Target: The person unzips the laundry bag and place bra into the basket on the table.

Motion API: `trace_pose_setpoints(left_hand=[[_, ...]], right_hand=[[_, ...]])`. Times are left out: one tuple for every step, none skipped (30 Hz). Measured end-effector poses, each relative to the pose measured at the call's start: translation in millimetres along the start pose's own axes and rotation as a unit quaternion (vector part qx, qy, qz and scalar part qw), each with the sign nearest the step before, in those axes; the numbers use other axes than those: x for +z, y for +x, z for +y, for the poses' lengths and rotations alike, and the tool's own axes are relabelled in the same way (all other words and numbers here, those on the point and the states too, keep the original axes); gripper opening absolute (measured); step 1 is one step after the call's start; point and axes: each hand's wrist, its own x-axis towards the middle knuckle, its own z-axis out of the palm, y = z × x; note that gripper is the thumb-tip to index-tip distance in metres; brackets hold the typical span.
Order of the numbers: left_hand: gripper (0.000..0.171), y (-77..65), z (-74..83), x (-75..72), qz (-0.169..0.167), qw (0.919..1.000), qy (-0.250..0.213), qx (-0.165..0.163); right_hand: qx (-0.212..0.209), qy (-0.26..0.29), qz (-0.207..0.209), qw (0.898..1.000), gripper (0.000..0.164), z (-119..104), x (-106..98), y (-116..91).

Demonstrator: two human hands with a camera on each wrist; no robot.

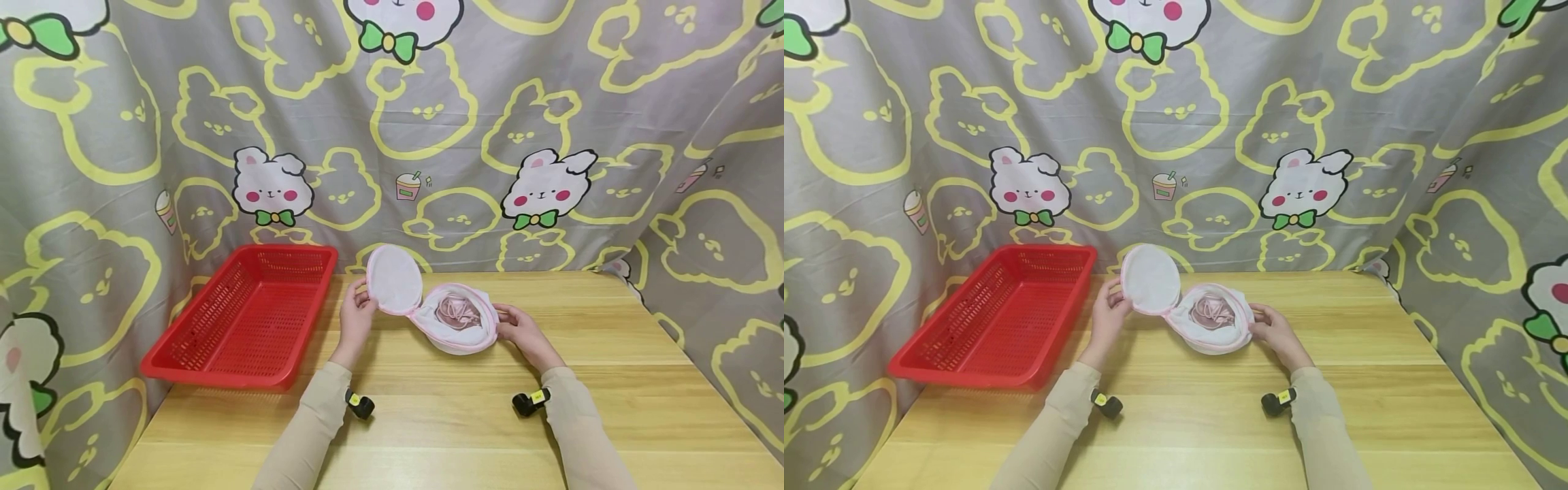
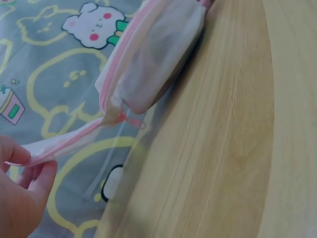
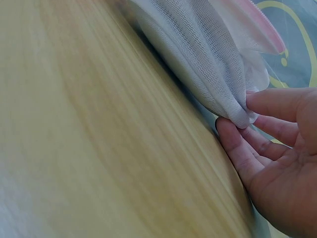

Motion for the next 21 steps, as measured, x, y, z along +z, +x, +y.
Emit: trace_pose_setpoints(left_hand=[[0.045,-0.1,0.1,0.0,0.001,1.0,-0.008,-0.004],[0.045,-0.1,0.1,-0.1,0.002,0.9999,-0.014,-0.007],[0.045,-0.1,-0.4,-0.1,0.005,0.9997,-0.021,-0.011],[0.045,0.1,-0.9,-0.1,0.007,0.9995,-0.028,-0.014],[0.045,0.2,-1.0,-0.4,0.008,0.9992,-0.035,-0.018],[0.045,0.3,-1.4,-0.5,0.011,0.9989,-0.041,-0.021],[0.046,0.3,-1.6,-0.6,0.013,0.9984,-0.048,-0.026],[0.046,0.4,-2.0,-0.7,0.014,0.9979,-0.055,-0.031],[0.046,0.5,-2.0,-0.7,0.015,0.9973,-0.063,-0.037],[0.046,0.6,-2.0,-0.9,0.015,0.9964,-0.072,-0.043],[0.046,0.8,-2.1,-1.1,0.015,0.9954,-0.08,-0.05],[0.046,1.0,-2.5,-1.1,0.016,0.9943,-0.089,-0.056],[0.047,0.8,-2.7,-1.3,0.015,0.993,-0.099,-0.063],[0.047,1.0,-3.2,-1.6,0.015,0.9919,-0.106,-0.068],[0.047,1.1,-3.7,-1.8,0.015,0.9906,-0.115,-0.072],[0.048,1.4,-4.5,-2.0,0.016,0.9894,-0.122,-0.077],[0.048,1.4,-5.2,-2.2,0.017,0.9882,-0.128,-0.081],[0.048,1.6,-6.0,-2.4,0.017,0.9872,-0.134,-0.085],[0.048,1.9,-6.9,-2.6,0.018,0.986,-0.139,-0.091],[0.048,2.5,-7.8,-2.8,0.019,0.9848,-0.143,-0.096],[0.049,3.0,-8.5,-3.0,0.02,0.9837,-0.147,-0.102]], right_hand=[[-0.001,0.0,-0.001,1.0,0.058,-0.4,0.1,-0.2],[0.0,0.0,0.0,1.0,0.058,-0.8,0.3,-0.4],[0.0,0.001,0.0,1.0,0.058,-1.2,0.5,-0.6],[0.0,0.001,0.0,1.0,0.058,-1.5,0.7,-0.7],[0.001,0.001,0.001,1.0,0.058,-1.8,0.8,-0.8],[0.001,0.001,0.001,1.0,0.058,-2.0,0.9,-0.9],[0.001,0.0,0.001,1.0,0.058,-2.1,0.9,-1.0],[0.002,0.0,0.001,1.0,0.057,-2.2,1.0,-1.0],[0.003,0.0,0.001,1.0,0.057,-2.2,1.0,-1.0],[0.003,0.0,0.001,1.0,0.058,-2.0,1.0,-1.0],[0.004,-0.001,0.001,1.0,0.058,-1.8,0.8,-1.0],[0.005,0.0,0.001,1.0,0.058,-1.6,0.7,-0.9],[0.005,0.0,0.001,1.0,0.058,-1.5,0.7,-0.7],[0.005,0.0,0.001,1.0,0.058,-1.4,0.7,-0.7],[0.005,-0.001,0.001,1.0,0.059,-1.3,0.6,-0.5],[0.005,-0.001,0.001,1.0,0.059,-1.2,0.6,-0.4],[0.004,-0.002,0.001,1.0,0.06,-1.2,0.6,-0.3],[0.003,-0.003,0.001,1.0,0.06,-1.2,0.6,-0.2],[0.002,-0.004,0.0,1.0,0.06,-1.3,0.6,-0.1],[0.002,-0.004,0.0,1.0,0.06,-0.9,0.4,0.0],[0.002,-0.005,0.0,1.0,0.06,-0.6,0.4,0.1]])
